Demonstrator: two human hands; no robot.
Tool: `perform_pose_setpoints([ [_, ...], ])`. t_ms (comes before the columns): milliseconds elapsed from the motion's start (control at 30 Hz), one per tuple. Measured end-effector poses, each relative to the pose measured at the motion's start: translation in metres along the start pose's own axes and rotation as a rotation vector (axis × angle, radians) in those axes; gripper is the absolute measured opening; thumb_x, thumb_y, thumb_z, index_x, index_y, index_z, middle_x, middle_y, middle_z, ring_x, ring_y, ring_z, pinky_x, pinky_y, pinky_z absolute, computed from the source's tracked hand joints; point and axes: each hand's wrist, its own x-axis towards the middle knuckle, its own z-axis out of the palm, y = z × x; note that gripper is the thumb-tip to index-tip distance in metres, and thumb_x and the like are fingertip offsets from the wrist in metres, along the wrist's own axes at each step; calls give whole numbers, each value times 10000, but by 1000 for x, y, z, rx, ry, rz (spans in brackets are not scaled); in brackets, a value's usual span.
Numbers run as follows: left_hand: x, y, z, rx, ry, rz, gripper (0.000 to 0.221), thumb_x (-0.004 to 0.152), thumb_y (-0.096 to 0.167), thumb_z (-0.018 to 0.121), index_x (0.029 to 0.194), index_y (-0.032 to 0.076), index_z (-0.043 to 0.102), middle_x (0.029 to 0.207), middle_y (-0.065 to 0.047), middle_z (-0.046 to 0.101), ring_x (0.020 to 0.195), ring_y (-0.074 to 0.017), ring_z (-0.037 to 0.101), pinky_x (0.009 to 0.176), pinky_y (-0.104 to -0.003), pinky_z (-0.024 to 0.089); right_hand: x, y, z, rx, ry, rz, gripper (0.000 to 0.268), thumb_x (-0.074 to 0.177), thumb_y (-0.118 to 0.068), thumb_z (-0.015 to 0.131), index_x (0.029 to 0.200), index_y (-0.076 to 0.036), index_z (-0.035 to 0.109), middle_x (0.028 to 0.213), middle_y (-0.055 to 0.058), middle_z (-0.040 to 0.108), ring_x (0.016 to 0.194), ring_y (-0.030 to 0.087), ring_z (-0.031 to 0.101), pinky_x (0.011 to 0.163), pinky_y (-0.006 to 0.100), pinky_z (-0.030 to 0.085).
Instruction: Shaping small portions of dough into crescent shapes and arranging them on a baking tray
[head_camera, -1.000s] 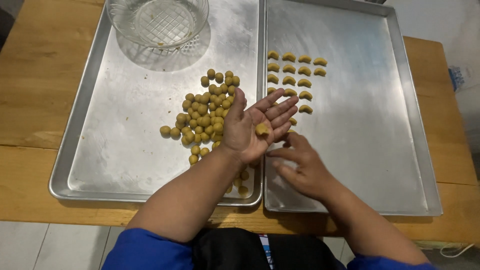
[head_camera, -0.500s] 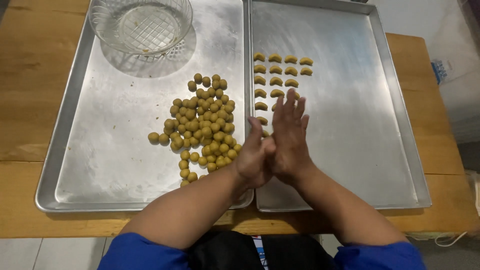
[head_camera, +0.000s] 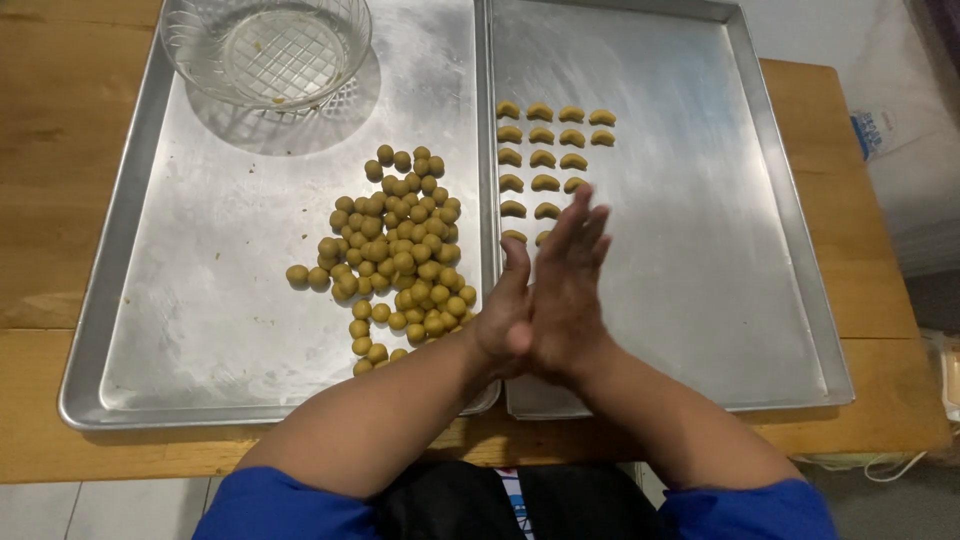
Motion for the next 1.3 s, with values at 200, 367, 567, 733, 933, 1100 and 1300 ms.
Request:
perform_pose_setpoints([
  [200, 5, 10, -44, 24, -114, -50, 1147, 815, 975, 269, 1583, 125, 336, 1569, -114, 419, 1443, -232, 439, 1178, -400, 399, -31, 26, 16, -49, -85, 6, 1396, 664, -984, -57, 1605, 46, -112, 1669, 274, -188, 1509, 421, -264, 1152, 662, -124],
  [367, 14, 3, -42, 47, -28, -108, 1014, 881, 908, 273, 1497, 118, 435, 1286, -108, 630, 1102, -179, 661, 872, -238, 577, 4, 14, -6, -28, -46, 76, 1332, 747, -953, 15, 1605, 56, -130, 1667, 291, -188, 1505, 465, -258, 1179, 662, -118],
  [567, 13, 16, -59, -56, -21, -133, 940, 844, 907, 341, 1495, 233, 404, 1317, -135, 599, 913, -258, 730, 511, -243, 583, -29, 17, 21, -48, -41, -161, 1377, 687, -963, 18, 1604, 63, -24, 1679, 275, -121, 1515, 416, -249, 1184, 586, -154],
  [733, 10, 2, -24, 163, -11, -97, 1051, 849, 932, 249, 1558, 171, 402, 1274, -130, 655, 1012, -199, 709, 808, -292, 637, 5, 32, -7, 38, -14, 42, 1238, 818, -889, -16, 1614, 55, -92, 1690, 264, -137, 1513, 437, -256, 1186, 628, -162],
  [933, 2, 10, -22, 22, 165, 10, 710, 1020, 733, 314, 1333, 179, 627, 1069, -51, 765, 843, -86, 742, 711, -140, 570, -21, -10, 9, 32, -4, -247, 1401, 683, -995, 126, 1608, 51, 24, 1680, 286, -85, 1527, 431, -222, 1174, 604, -204],
  [1100, 8, -5, -40, 202, 14, -33, 1109, 830, 955, 260, 1535, 115, 425, 1254, -115, 646, 1144, -212, 649, 1076, -402, 474, 3, 38, -15, 73, -39, 76, 1262, 787, -912, -35, 1614, 37, -125, 1687, 257, -164, 1504, 425, -282, 1162, 652, -183],
  [1300, 7, 0, -46, -160, -50, 66, 858, 977, 755, 423, 1401, 18, 544, 1183, -69, 638, 1149, -152, 664, 1100, -236, 451, -18, -26, 5, 64, -39, -220, 1389, 706, -979, 109, 1592, 79, -44, 1662, 319, -132, 1499, 463, -275, 1162, 661, -192],
])
